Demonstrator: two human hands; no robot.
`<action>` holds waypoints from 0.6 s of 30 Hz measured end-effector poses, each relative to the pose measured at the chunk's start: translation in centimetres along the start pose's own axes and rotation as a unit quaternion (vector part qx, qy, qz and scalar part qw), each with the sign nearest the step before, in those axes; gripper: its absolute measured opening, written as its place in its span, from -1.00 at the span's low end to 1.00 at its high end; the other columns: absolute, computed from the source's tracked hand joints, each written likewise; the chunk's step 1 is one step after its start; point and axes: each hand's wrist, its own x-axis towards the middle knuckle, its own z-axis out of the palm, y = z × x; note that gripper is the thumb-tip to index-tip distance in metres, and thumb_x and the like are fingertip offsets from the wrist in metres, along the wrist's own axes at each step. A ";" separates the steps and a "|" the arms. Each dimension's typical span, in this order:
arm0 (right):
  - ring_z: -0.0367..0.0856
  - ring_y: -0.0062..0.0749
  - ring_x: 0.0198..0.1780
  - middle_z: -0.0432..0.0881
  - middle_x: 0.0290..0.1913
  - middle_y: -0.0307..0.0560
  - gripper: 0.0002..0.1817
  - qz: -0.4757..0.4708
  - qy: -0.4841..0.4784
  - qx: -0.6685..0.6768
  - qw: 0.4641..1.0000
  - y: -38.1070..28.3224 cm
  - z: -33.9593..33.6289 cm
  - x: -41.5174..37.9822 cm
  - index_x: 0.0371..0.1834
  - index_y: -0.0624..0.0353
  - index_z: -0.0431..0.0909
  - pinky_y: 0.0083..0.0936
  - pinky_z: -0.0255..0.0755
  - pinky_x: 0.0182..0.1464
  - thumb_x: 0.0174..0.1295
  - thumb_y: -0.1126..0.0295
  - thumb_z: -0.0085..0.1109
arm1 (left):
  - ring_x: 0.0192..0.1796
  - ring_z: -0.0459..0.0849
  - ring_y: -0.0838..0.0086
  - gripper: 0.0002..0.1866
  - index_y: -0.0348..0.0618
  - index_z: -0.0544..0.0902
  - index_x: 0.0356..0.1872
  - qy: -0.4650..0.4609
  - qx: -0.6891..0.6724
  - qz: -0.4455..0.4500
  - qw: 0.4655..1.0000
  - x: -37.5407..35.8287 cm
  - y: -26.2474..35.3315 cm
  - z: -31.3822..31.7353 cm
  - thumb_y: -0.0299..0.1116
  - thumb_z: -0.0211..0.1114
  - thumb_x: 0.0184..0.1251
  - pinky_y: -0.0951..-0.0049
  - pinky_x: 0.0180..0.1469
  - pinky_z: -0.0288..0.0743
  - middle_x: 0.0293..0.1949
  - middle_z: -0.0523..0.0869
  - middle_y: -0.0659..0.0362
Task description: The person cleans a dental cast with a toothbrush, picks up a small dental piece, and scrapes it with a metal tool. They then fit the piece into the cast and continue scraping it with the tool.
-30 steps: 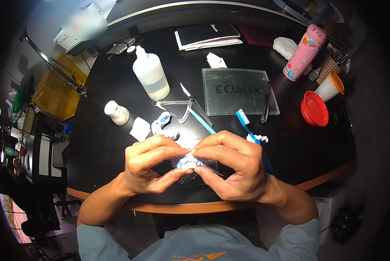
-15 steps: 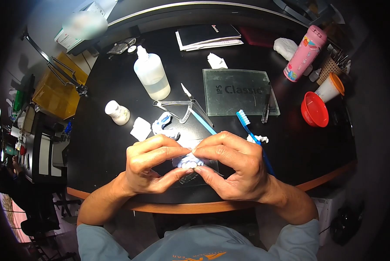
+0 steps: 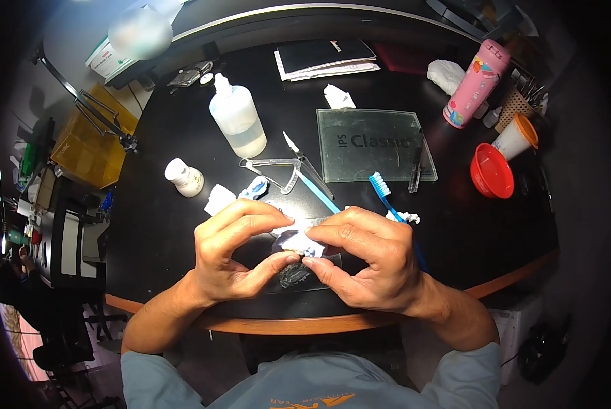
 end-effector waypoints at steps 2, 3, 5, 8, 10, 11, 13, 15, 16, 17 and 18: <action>0.82 -0.30 -0.31 0.83 -0.23 0.06 -0.65 0.006 0.001 0.005 1.000 0.0 0.0 -0.1 -0.06 0.40 0.80 -0.49 0.67 -0.30 0.08 0.55 0.65 | -0.17 0.84 0.33 -0.64 -0.24 0.86 -0.10 0.000 0.013 0.029 0.999 -0.1 -0.4 -0.2 -0.49 0.72 0.02 0.40 -0.13 0.71 -0.19 0.83 0.08; 0.82 -0.32 -0.33 0.83 -0.23 0.06 -0.65 0.011 0.001 0.010 1.000 0.0 0.1 -0.2 -0.07 0.40 0.81 -0.50 0.66 -0.32 0.09 0.53 0.66 | -0.17 0.83 0.33 -0.65 -0.23 0.87 -0.12 -0.005 0.011 0.034 0.999 0.0 -0.3 -0.3 -0.51 0.72 0.01 0.39 -0.12 0.70 -0.19 0.83 0.09; 0.82 -0.36 -0.36 0.83 -0.24 0.05 -0.67 0.017 0.000 0.015 1.000 0.0 0.1 -0.3 -0.08 0.40 0.81 -0.53 0.66 -0.35 0.11 0.50 0.67 | -0.18 0.82 0.33 -0.67 -0.21 0.87 -0.15 -0.013 0.006 0.042 0.999 0.0 -0.2 -0.3 -0.53 0.72 0.00 0.38 -0.11 0.68 -0.21 0.83 0.11; 0.84 -0.41 -0.35 0.83 -0.24 0.04 -0.69 0.036 -0.007 0.026 0.999 -0.1 0.2 -0.2 -0.08 0.41 0.81 -0.57 0.70 -0.33 0.17 0.47 0.67 | -0.24 0.79 0.34 -0.70 -0.20 0.87 -0.18 -0.024 0.013 0.044 0.999 0.0 -0.3 -0.3 -0.54 0.70 0.00 0.38 -0.14 0.64 -0.28 0.82 0.14; 0.86 -0.44 -0.31 0.83 -0.25 0.02 -0.70 0.069 -0.014 0.049 0.996 -0.2 0.1 -0.1 -0.07 0.41 0.80 -0.59 0.74 -0.30 0.22 0.47 0.64 | -0.26 0.80 0.35 -0.72 -0.21 0.87 -0.19 -0.030 -0.003 0.013 0.999 -0.1 -0.2 -0.4 -0.54 0.69 0.02 0.39 -0.15 0.64 -0.31 0.83 0.13; 0.87 -0.45 -0.30 0.83 -0.25 0.02 -0.72 0.093 -0.020 0.069 0.993 -0.3 0.1 -0.1 -0.06 0.41 0.80 -0.59 0.75 -0.28 0.24 0.48 0.63 | -0.26 0.80 0.35 -0.73 -0.22 0.87 -0.20 -0.032 -0.011 -0.003 0.999 -0.1 -0.1 -0.4 -0.54 0.69 0.03 0.40 -0.15 0.64 -0.33 0.83 0.13; 0.88 -0.46 -0.26 0.82 -0.25 0.01 -0.74 0.142 -0.034 0.111 0.983 -0.4 -0.1 -0.1 -0.05 0.42 0.79 -0.60 0.77 -0.24 0.29 0.49 0.60 | -0.27 0.80 0.38 -0.75 -0.23 0.88 -0.18 -0.040 -0.047 -0.023 0.998 -0.1 -0.4 -0.4 -0.53 0.68 0.09 0.41 -0.15 0.64 -0.32 0.85 0.10; 0.88 -0.45 -0.21 0.82 -0.23 0.00 -0.76 0.181 -0.038 0.175 0.967 0.1 -0.1 -0.4 -0.03 0.43 0.78 -0.62 0.78 -0.20 0.37 0.48 0.54 | -0.26 0.81 0.40 -0.76 -0.25 0.88 -0.15 -0.041 -0.085 -0.056 0.994 -0.3 -0.4 -0.3 -0.51 0.67 0.14 0.41 -0.15 0.65 -0.31 0.87 0.08; 0.88 -0.44 -0.20 0.82 -0.22 0.00 -0.77 0.208 -0.035 0.218 0.953 0.2 0.0 -0.6 -0.03 0.44 0.77 -0.61 0.78 -0.19 0.40 0.47 0.52 | -0.26 0.81 0.41 -0.76 -0.26 0.88 -0.14 -0.040 -0.108 -0.077 0.990 -0.3 -0.4 -0.2 -0.50 0.67 0.17 0.42 -0.15 0.65 -0.30 0.88 0.08; 0.88 -0.44 -0.20 0.82 -0.22 -0.01 -0.77 0.235 -0.031 0.260 0.936 0.2 0.1 -0.7 -0.02 0.44 0.77 -0.61 0.78 -0.17 0.42 0.47 0.50 | -0.25 0.82 0.42 -0.76 -0.27 0.89 -0.12 -0.039 -0.130 -0.098 0.986 -0.4 -0.3 -0.2 -0.49 0.67 0.20 0.42 -0.15 0.66 -0.28 0.89 0.07; 0.87 -0.43 -0.19 0.82 -0.19 0.00 -0.77 0.253 -0.018 0.305 0.918 0.0 0.4 -0.7 -0.02 0.46 0.74 -0.58 0.79 -0.15 0.48 0.45 0.44 | -0.25 0.82 0.43 -0.77 -0.29 0.88 -0.10 -0.046 -0.142 -0.119 0.982 -0.4 -0.2 -0.3 -0.47 0.66 0.24 0.43 -0.14 0.66 -0.29 0.89 0.07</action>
